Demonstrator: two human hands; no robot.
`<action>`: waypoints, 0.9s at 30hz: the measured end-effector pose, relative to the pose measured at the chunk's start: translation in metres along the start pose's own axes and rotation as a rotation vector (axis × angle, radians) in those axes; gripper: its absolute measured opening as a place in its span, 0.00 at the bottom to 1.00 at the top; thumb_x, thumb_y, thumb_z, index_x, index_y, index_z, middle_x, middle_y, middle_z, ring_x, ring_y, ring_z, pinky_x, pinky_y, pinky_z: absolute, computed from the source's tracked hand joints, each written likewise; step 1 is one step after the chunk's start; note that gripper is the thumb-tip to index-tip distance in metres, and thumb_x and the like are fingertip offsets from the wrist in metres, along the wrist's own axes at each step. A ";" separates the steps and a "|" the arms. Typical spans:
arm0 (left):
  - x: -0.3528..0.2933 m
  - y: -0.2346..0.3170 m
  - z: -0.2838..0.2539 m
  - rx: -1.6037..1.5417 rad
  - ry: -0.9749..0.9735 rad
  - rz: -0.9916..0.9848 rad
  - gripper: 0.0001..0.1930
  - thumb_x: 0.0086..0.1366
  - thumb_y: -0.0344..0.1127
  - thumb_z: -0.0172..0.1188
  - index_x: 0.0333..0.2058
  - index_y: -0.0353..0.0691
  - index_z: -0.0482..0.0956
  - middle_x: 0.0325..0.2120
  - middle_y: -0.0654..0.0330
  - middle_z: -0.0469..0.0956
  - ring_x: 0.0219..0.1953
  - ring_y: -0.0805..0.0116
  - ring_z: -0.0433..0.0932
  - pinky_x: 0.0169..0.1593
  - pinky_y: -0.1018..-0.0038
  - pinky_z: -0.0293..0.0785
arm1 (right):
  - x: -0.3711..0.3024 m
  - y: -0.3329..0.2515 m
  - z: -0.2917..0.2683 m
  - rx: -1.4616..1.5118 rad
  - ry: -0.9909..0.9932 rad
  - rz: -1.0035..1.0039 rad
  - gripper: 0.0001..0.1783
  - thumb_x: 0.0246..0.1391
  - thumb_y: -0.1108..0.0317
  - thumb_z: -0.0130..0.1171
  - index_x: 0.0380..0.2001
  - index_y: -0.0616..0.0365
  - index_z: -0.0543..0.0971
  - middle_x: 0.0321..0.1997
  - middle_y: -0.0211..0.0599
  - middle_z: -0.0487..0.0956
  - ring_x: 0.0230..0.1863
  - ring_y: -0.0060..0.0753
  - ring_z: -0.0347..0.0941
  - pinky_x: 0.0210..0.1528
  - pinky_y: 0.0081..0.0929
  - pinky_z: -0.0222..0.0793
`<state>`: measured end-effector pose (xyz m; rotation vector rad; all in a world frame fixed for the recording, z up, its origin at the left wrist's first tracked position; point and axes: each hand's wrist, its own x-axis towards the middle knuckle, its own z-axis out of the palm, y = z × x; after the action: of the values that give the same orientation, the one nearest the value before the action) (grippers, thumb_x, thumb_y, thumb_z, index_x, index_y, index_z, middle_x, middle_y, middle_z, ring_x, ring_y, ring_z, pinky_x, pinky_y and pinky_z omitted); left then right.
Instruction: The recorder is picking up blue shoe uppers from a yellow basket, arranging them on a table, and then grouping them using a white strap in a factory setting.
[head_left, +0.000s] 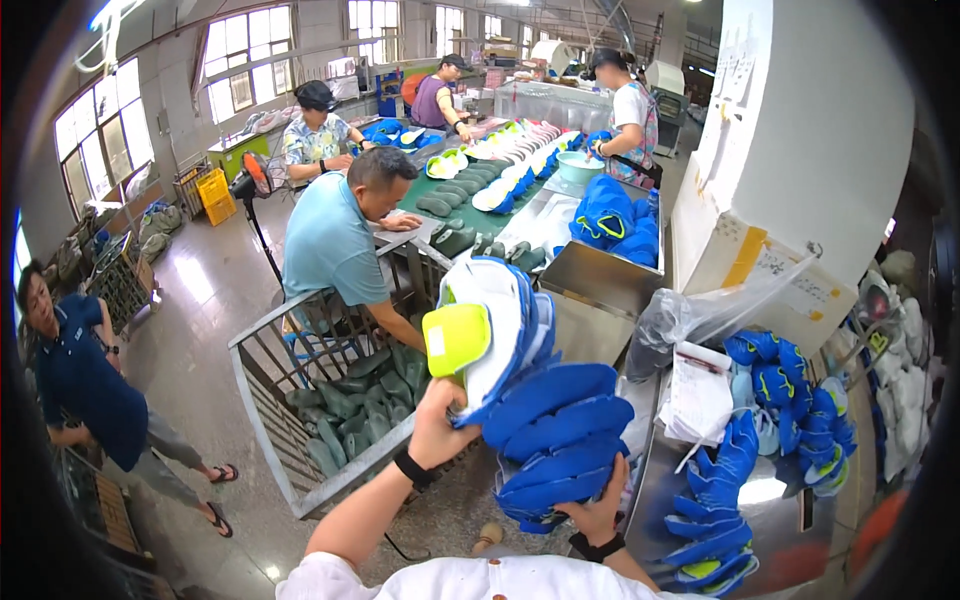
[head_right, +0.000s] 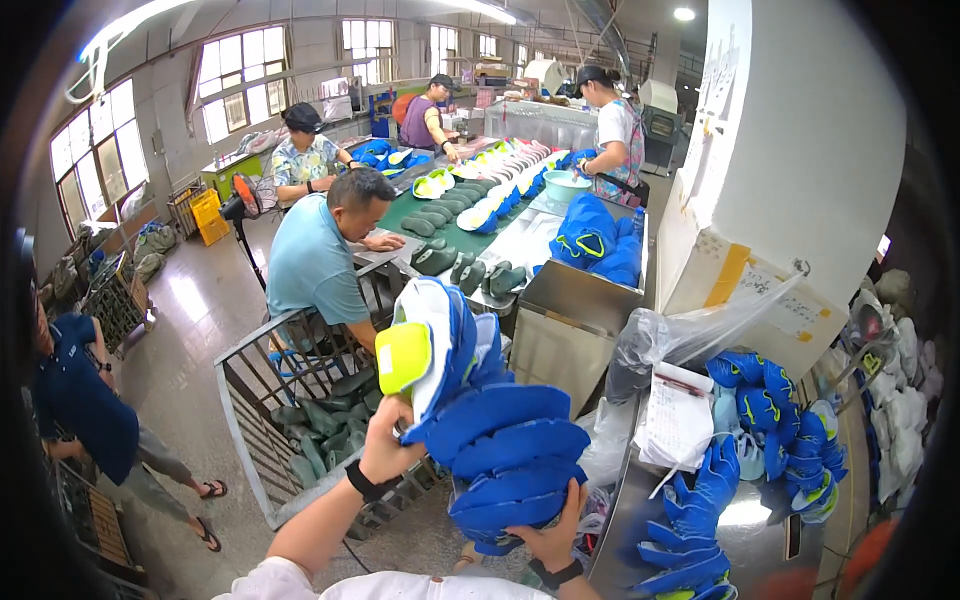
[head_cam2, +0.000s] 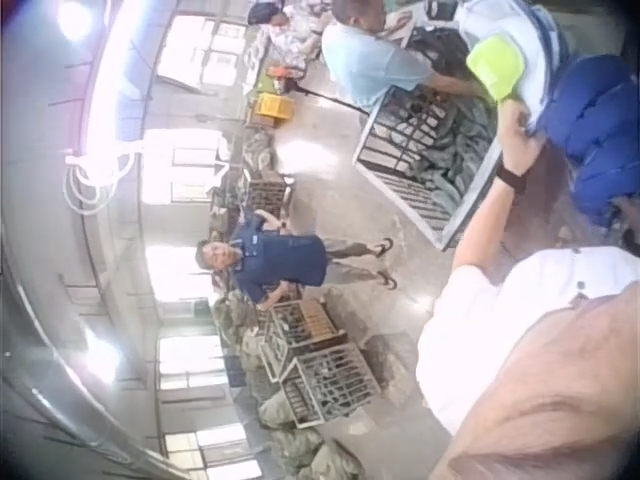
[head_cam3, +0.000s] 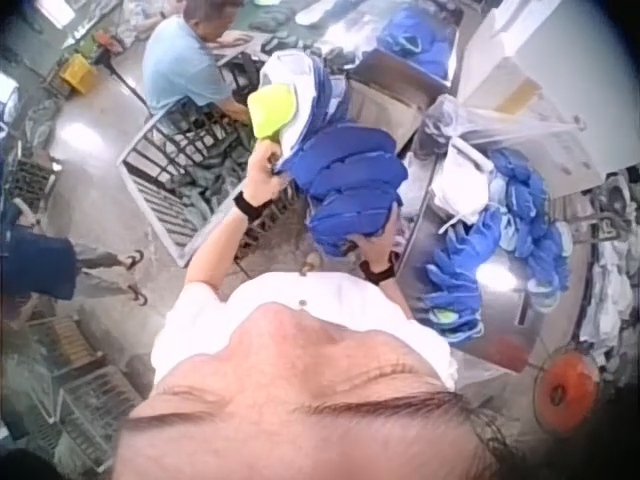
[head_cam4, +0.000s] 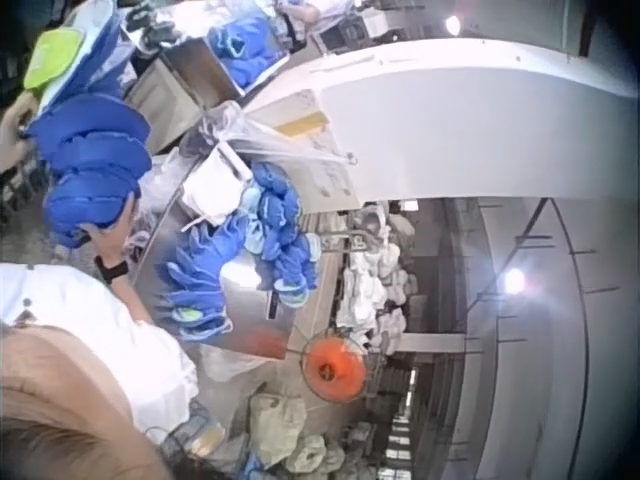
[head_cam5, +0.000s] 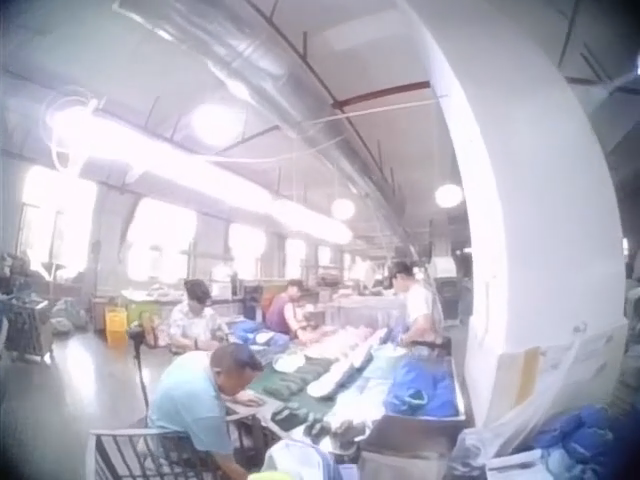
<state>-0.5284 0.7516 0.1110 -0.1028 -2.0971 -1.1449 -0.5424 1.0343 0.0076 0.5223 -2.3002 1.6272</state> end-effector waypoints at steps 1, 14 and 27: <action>0.014 -0.007 -0.002 0.016 -0.008 -0.011 0.17 0.34 0.25 0.62 0.22 0.39 0.63 0.23 0.57 0.65 0.27 0.59 0.65 0.30 0.72 0.62 | 0.017 0.001 0.005 -0.035 -0.021 -0.052 0.68 0.13 0.44 0.74 0.58 0.63 0.49 0.59 0.58 0.49 0.61 0.54 0.47 0.61 0.42 0.43; 0.149 -0.092 -0.012 0.312 0.149 -0.266 0.17 0.33 0.29 0.64 0.21 0.37 0.63 0.17 0.57 0.65 0.22 0.63 0.66 0.27 0.72 0.63 | 0.286 -0.001 0.079 0.134 -0.503 -0.294 0.63 0.17 0.51 0.74 0.59 0.58 0.52 0.57 0.50 0.57 0.58 0.50 0.55 0.58 0.37 0.52; 0.291 -0.229 0.051 -0.273 0.212 -0.563 0.16 0.41 0.27 0.62 0.32 0.33 0.72 0.27 0.62 0.74 0.29 0.76 0.71 0.36 0.79 0.68 | 0.572 -0.002 0.145 -0.201 -0.981 -0.329 0.59 0.24 0.49 0.70 0.60 0.53 0.50 0.50 0.51 0.61 0.53 0.48 0.59 0.56 0.32 0.54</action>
<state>-0.8589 0.5772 0.1184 0.4905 -1.8162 -1.6859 -1.0569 0.8212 0.2024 1.8460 -2.7010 1.0564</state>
